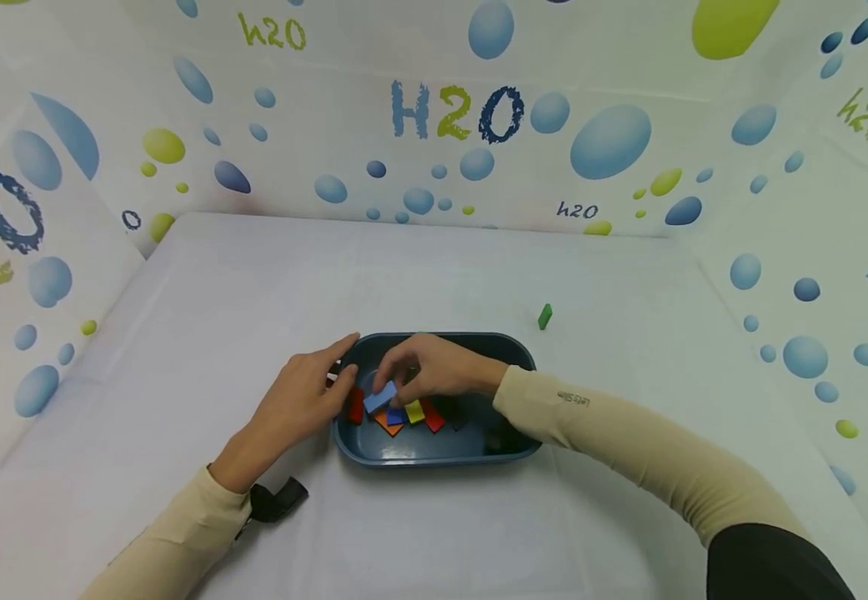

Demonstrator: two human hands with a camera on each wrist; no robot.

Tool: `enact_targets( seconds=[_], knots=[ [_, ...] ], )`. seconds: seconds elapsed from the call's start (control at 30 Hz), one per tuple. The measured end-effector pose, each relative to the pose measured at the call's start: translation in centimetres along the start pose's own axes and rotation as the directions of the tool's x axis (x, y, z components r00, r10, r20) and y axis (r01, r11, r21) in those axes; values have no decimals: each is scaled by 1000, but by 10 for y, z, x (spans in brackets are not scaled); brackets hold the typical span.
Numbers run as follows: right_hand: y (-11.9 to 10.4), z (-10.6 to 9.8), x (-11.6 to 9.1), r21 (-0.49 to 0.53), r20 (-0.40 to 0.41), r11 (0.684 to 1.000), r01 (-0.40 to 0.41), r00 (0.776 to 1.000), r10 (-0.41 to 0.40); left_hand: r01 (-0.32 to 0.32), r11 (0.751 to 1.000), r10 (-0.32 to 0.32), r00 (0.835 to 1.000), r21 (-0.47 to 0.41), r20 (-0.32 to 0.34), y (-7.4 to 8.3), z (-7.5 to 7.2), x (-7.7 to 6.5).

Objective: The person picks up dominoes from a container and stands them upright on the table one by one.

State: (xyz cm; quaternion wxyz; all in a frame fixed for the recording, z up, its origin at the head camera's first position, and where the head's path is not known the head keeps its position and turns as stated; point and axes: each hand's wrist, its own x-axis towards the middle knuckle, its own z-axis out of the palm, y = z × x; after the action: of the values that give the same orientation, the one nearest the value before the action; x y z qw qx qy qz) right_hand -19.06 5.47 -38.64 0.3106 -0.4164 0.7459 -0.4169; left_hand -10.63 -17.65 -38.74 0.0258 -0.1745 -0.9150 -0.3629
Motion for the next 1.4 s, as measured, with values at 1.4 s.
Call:
enact_targets(
  seconds=[1.4],
  knots=[
    [-32,-41,-62,164,-333,950,265,921,-200,-5,1000,5,1000,5,-13,2,1,0]
  ],
)
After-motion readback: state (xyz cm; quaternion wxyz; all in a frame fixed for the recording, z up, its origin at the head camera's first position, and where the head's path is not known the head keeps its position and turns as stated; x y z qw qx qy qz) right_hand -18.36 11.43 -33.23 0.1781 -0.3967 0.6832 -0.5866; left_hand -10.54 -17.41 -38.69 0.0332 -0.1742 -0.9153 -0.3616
